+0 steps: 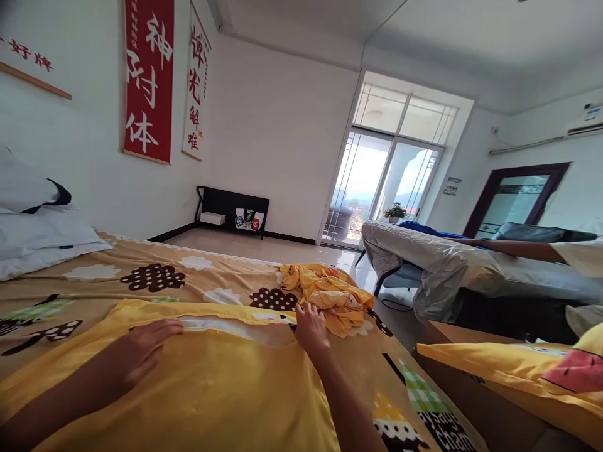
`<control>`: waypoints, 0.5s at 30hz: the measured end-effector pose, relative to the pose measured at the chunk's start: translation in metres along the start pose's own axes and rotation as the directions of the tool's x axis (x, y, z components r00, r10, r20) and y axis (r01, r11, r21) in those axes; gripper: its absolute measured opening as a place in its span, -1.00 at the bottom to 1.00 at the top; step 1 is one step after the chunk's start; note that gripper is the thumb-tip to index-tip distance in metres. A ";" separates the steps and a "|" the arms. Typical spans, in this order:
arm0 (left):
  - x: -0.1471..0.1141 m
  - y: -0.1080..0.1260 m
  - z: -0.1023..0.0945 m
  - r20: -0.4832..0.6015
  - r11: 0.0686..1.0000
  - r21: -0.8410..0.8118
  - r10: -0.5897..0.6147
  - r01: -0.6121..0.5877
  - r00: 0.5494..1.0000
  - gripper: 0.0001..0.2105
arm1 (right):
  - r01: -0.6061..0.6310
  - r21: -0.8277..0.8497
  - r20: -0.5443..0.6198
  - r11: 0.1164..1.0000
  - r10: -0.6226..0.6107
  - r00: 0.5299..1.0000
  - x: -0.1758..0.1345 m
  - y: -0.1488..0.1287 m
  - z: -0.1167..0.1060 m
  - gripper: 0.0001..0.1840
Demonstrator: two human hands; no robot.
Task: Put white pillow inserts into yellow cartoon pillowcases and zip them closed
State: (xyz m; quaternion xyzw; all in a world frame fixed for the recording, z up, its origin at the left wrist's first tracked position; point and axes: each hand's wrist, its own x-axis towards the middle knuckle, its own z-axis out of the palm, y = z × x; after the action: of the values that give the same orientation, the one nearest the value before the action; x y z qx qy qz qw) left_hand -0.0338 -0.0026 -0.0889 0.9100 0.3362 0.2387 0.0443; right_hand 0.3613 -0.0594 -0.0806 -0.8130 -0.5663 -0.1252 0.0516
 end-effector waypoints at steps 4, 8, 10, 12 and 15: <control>0.079 0.117 0.062 0.296 0.958 -0.026 0.279 -0.284 0.914 -0.71 | 0.010 0.108 -0.041 0.994 -0.005 0.999 0.012 -0.005 0.002 -0.53; 0.140 0.134 0.119 0.332 0.886 -0.005 0.438 -0.463 0.835 -0.72 | -0.073 0.231 -0.085 0.970 0.095 0.992 0.010 0.007 0.020 -0.63; 0.166 0.135 0.139 0.357 0.867 0.027 0.457 -0.498 0.815 -0.72 | -0.086 0.281 -0.085 0.956 0.114 0.990 0.009 0.017 0.025 -0.62; 0.190 0.142 0.158 0.312 0.898 0.079 0.390 -0.433 0.866 -0.66 | -0.096 0.327 -0.086 0.940 0.131 0.988 0.010 0.027 0.027 -0.57; 0.214 0.151 0.190 0.271 0.931 0.084 0.321 -0.355 0.907 -0.60 | -0.138 0.392 -0.075 0.910 0.181 0.981 0.014 0.040 0.027 -0.53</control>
State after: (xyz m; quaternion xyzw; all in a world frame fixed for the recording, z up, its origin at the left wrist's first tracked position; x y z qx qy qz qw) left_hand 0.2850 0.0315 -0.1334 0.9783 0.1797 0.1021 -0.0151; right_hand 0.4075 -0.0544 -0.1007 -0.8225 -0.5077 -0.0514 0.2511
